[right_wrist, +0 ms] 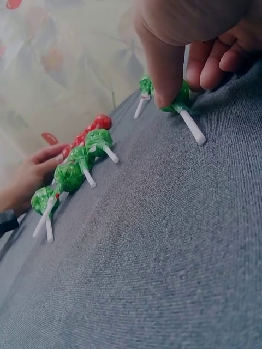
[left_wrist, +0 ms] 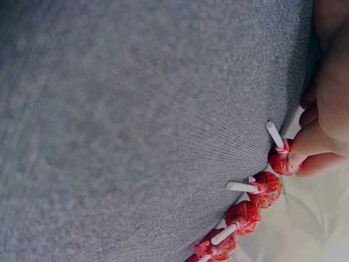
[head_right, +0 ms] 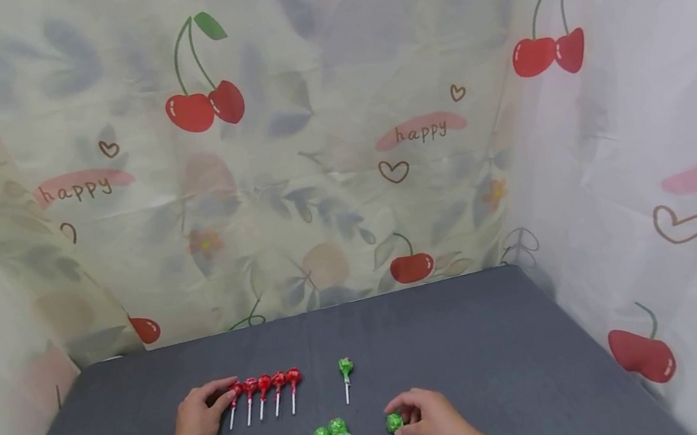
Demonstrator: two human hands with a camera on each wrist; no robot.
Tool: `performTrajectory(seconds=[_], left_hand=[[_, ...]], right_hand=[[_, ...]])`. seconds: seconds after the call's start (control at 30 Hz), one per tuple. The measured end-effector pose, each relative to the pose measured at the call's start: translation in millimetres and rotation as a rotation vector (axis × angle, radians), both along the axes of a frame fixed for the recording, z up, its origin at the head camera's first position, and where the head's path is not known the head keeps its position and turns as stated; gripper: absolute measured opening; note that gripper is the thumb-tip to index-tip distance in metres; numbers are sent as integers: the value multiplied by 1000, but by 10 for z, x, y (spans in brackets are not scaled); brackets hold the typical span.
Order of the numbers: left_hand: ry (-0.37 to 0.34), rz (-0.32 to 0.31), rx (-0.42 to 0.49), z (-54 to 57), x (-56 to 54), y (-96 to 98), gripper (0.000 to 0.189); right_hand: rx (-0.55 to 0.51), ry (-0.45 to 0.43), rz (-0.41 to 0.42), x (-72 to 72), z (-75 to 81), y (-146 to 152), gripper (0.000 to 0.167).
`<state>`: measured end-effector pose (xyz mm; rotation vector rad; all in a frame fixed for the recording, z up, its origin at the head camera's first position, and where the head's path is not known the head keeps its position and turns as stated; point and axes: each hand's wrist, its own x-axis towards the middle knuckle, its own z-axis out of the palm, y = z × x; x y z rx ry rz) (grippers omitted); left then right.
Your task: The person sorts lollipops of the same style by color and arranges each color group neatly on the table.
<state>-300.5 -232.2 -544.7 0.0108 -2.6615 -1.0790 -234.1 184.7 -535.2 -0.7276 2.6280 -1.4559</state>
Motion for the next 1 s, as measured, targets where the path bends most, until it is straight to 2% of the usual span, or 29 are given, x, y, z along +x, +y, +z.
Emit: performTrajectory(seconds=[0.23, 0.57, 1.0], left_hand=[[44, -14, -9, -1, -3, -18, 25], [35, -19, -15, -1, -5, -8, 26], [51, -27, -30, -12, -12, -20, 26]], right_hand=[[-1, -29, 6, -21, -8, -8, 27], [63, -21, 67, -4, 50, -18, 25], [27, -8, 81, -26, 101, -65, 22]])
